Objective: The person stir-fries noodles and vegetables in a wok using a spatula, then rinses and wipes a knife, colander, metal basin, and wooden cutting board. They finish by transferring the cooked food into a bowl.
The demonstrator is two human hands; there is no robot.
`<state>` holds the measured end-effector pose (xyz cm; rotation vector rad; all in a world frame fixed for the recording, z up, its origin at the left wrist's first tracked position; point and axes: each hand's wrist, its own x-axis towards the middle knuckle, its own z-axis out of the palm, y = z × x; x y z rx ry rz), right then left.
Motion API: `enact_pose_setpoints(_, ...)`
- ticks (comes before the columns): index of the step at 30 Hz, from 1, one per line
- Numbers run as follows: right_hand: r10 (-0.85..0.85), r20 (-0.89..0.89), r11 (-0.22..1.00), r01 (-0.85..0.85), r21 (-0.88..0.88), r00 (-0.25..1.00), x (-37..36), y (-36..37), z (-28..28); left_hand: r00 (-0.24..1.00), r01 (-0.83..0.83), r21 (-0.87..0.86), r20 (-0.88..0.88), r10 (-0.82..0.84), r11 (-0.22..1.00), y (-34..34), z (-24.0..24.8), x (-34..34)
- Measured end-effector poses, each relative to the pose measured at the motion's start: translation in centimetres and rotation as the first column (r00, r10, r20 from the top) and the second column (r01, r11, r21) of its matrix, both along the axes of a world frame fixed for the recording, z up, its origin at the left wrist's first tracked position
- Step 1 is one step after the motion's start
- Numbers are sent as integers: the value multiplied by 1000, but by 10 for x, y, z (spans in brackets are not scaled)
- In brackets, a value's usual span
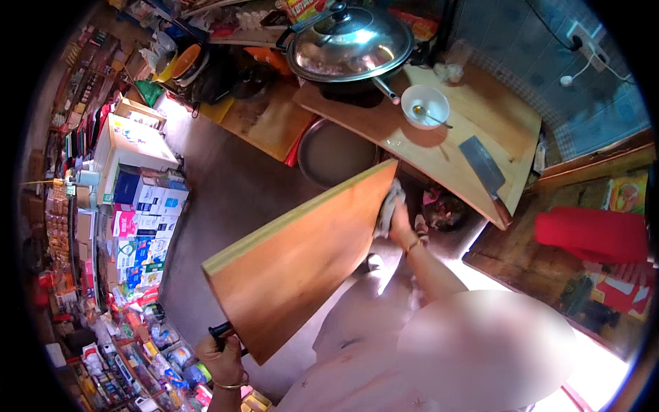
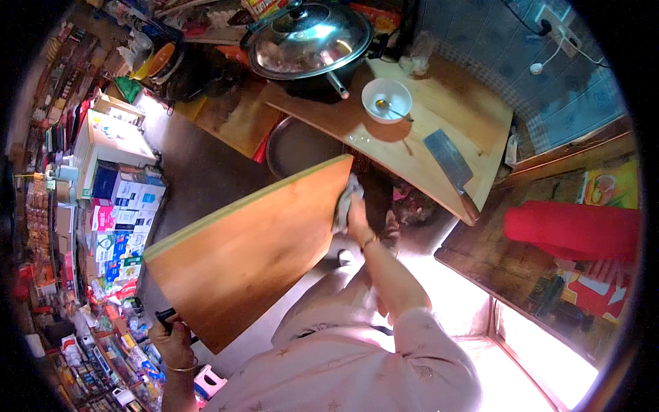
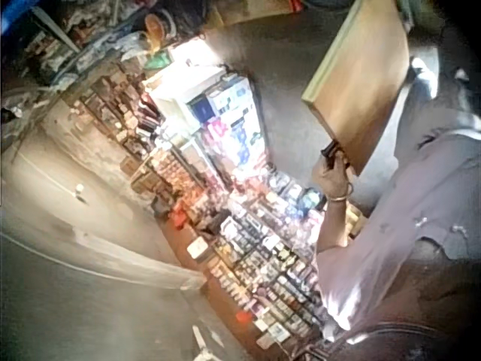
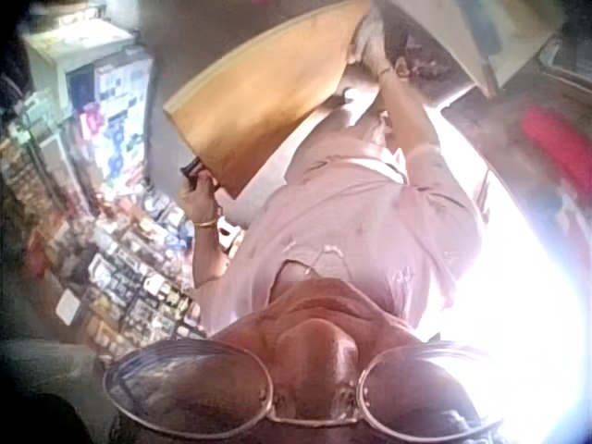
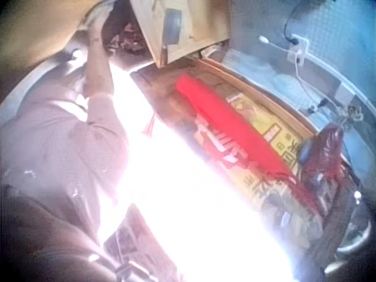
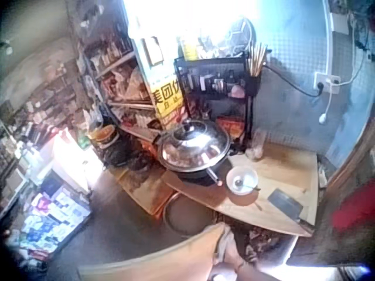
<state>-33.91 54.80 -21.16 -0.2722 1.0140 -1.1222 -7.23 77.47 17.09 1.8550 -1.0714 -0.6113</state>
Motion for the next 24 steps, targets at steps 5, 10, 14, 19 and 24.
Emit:
enact_pose_setpoints(5, -69, 79, 984, 55, 171, 994, 5, 59, 14, 975, 52, -157, -204, -84, 986, -8, 13, -10)
enact_pose_setpoints(10, -421, 315, 865, 271, 423, 851, -4, 53, 69, 965, 79, -190, -232, -123, 979, -25, 9, -30)
enact_pose_setpoints(14, -482, 388, 871, 378, 315, 786, -37, 53, 99, 896, 200, -334, -318, -310, 921, -47, 8, -62)
enact_pose_setpoints(19, -461, 504, 881, 447, 159, 730, -48, 62, 160, 778, 311, -547, -323, -538, 777, -83, -19, -98)
enact_pose_setpoints(24, -338, 581, 885, 460, -71, 740, -116, 94, 204, 583, 209, -535, -604, -543, 819, -129, -34, -175)
